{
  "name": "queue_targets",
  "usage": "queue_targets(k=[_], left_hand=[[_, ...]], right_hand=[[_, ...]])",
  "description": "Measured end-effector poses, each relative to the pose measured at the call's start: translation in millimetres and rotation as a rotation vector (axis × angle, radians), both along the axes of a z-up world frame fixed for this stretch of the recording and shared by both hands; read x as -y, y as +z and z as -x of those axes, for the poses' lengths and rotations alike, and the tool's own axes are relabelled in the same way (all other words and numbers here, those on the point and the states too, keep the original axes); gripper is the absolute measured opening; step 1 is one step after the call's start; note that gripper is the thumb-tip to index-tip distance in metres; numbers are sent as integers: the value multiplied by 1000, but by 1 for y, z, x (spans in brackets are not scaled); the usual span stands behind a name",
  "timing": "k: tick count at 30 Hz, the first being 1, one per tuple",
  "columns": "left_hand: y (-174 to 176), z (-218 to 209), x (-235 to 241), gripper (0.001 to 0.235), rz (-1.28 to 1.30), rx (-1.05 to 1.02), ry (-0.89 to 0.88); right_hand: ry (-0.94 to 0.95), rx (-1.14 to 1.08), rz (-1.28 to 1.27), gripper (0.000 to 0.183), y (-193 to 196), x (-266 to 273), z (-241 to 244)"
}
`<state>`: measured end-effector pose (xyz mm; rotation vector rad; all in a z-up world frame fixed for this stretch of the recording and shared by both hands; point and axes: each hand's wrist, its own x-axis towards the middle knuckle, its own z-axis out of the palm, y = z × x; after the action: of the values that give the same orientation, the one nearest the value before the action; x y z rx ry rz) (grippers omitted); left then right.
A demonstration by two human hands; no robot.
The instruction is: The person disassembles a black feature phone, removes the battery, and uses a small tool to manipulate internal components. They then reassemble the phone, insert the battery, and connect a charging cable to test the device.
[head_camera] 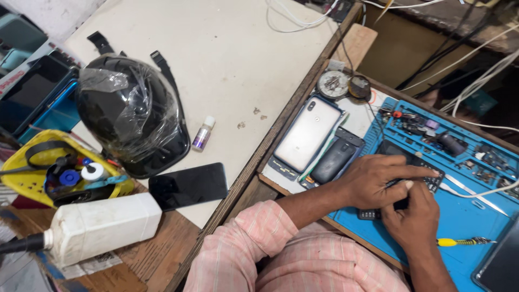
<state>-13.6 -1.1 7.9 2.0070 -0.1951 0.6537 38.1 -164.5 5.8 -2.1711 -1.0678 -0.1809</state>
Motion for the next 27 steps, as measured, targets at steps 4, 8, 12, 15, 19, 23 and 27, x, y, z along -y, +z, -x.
queue_targets(k=[4,8,12,15,19,23,27], left_hand=[[3,1,-2,46,-10,7,1],[7,1,-3,46,2,1,-18],[8,1,-2,44,-1,10,-20],[10,1,-2,43,7,21,-22],[12,0,-3,45,15,16,-33],[11,0,-4,45,21,13,-45],[11,-1,-3,44,17,39,-30]], right_hand=[[-24,-7,5,28,1,-2,1],[-24,9,-9,27,1,-3,0],[-25,7,8,28,1,-2,0],[-23,-2,2,27,2,-2,0],[-28,-3,8,25,3,-3,-1],[-21,-4,2,26,2,-2,-1],[-39,-24,20,26,3,-2,0]])
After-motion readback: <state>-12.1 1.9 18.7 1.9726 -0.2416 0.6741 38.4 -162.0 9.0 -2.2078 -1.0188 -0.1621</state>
